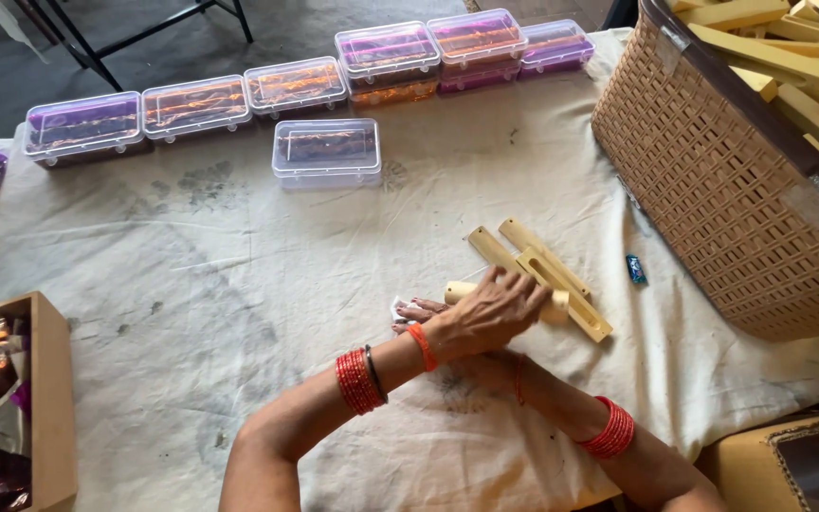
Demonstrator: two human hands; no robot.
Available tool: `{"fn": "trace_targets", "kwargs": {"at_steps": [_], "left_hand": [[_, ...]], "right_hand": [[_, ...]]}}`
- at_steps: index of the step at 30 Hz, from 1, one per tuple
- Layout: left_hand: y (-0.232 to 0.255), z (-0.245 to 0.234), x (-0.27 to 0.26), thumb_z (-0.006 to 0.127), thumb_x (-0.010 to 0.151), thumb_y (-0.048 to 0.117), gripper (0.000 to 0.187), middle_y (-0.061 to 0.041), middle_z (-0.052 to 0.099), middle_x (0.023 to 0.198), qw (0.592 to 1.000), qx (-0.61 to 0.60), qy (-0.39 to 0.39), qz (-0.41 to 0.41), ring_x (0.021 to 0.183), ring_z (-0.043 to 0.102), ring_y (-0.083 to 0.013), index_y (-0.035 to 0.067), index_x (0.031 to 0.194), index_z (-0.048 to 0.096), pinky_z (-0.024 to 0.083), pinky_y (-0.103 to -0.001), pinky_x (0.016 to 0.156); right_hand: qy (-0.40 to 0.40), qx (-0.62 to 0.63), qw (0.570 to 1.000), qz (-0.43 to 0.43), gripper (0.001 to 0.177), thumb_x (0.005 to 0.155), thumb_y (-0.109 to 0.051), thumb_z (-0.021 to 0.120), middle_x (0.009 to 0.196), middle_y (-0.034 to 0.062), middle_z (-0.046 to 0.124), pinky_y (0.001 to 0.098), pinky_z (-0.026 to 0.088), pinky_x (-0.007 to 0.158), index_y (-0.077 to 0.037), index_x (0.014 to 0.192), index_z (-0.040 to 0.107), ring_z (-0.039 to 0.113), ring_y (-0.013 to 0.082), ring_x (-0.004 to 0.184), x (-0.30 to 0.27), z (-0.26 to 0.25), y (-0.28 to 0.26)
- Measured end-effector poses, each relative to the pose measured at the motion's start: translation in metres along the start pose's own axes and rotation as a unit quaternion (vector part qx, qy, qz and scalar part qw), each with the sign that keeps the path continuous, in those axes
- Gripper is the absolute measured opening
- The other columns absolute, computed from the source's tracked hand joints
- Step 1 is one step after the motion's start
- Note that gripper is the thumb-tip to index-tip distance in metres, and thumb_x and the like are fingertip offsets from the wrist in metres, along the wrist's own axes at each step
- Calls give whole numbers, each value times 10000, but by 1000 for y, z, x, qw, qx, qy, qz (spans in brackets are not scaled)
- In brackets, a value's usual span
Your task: Wrapping decorative wooden blocks in foil, organizing them in plastic containers, and cleaning them with a cloth.
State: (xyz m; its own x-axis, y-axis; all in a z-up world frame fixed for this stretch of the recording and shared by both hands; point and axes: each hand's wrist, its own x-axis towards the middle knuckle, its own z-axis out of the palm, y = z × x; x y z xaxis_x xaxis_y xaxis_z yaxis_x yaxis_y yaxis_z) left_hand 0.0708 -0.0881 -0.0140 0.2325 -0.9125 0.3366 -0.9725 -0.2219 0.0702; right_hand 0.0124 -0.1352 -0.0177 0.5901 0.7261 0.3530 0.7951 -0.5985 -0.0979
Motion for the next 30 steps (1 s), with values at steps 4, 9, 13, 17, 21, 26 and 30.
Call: {"fn": "trace_targets", "kwargs": {"at_steps": [4, 9, 13, 17, 21, 26, 30], "left_hand": [[-31, -38, -13, 409, 1184, 207, 473, -141, 563, 995, 987, -23, 89, -135, 735, 571, -216, -42, 1575, 318, 531, -330, 583], [-88, -68, -73, 437, 1063, 374, 540, -158, 675, 1012, 756, -515, 330, -235, 827, 675, -174, 18, 1466, 387, 606, -297, 694], [-125, -1, -130, 425, 1069, 474, 553, -184, 736, 1051, 494, -761, 269, -324, 724, 680, -182, 15, 1359, 530, 595, -297, 636], [-108, 16, -150, 491, 1055, 461, 546, -192, 732, 1096, 421, -819, 252, -297, 737, 684, -194, 23, 1375, 547, 611, -302, 660], [-110, 29, -157, 520, 1044, 454, 525, -160, 715, 1025, 415, -820, 256, -300, 728, 690, -202, 60, 1389, 550, 616, -313, 617], [-117, 21, -164, 517, 1001, 456, 520, -144, 695, 1121, 362, -829, 321, -281, 817, 706, -190, 146, 1418, 496, 653, -331, 669], [-128, 23, -177, 527, 1061, 418, 508, -146, 660, 1165, 366, -805, 393, -252, 880, 674, -189, 142, 1481, 457, 636, -321, 720]], "right_hand": [[-14, 44, 998, 30, 508, 993, -228, 514, 1563, 105, 497, 407, 485, 1127, -146, 1491, 457, 551, 269, 1367, -16, 31, 13], [13, 141, 988, 56, 429, 939, -102, 635, 1501, 67, 566, 397, 532, 1100, -164, 1362, 673, 602, 263, 1320, -17, 24, 17], [213, 195, 945, 154, 301, 988, -54, 663, 1431, 18, 669, 365, 556, 1160, -155, 1269, 699, 615, 263, 1397, -12, 31, 23], [282, 282, 861, 316, 294, 974, 8, 639, 1365, 105, 647, 384, 510, 1098, -87, 1247, 692, 595, 281, 1325, 15, -5, -9], [259, 187, 918, 234, 377, 952, 52, 606, 1400, 116, 570, 388, 520, 1060, -75, 1303, 655, 554, 281, 1330, 43, -24, -29], [186, 89, 978, -29, 424, 969, -13, 649, 1420, 137, 581, 394, 511, 1102, -38, 1384, 570, 580, 297, 1330, 74, -13, -37], [94, 127, 986, -59, 438, 1003, -51, 613, 1369, 98, 631, 349, 561, 1069, -88, 1437, 570, 650, 228, 1247, 94, 31, 8]]}}
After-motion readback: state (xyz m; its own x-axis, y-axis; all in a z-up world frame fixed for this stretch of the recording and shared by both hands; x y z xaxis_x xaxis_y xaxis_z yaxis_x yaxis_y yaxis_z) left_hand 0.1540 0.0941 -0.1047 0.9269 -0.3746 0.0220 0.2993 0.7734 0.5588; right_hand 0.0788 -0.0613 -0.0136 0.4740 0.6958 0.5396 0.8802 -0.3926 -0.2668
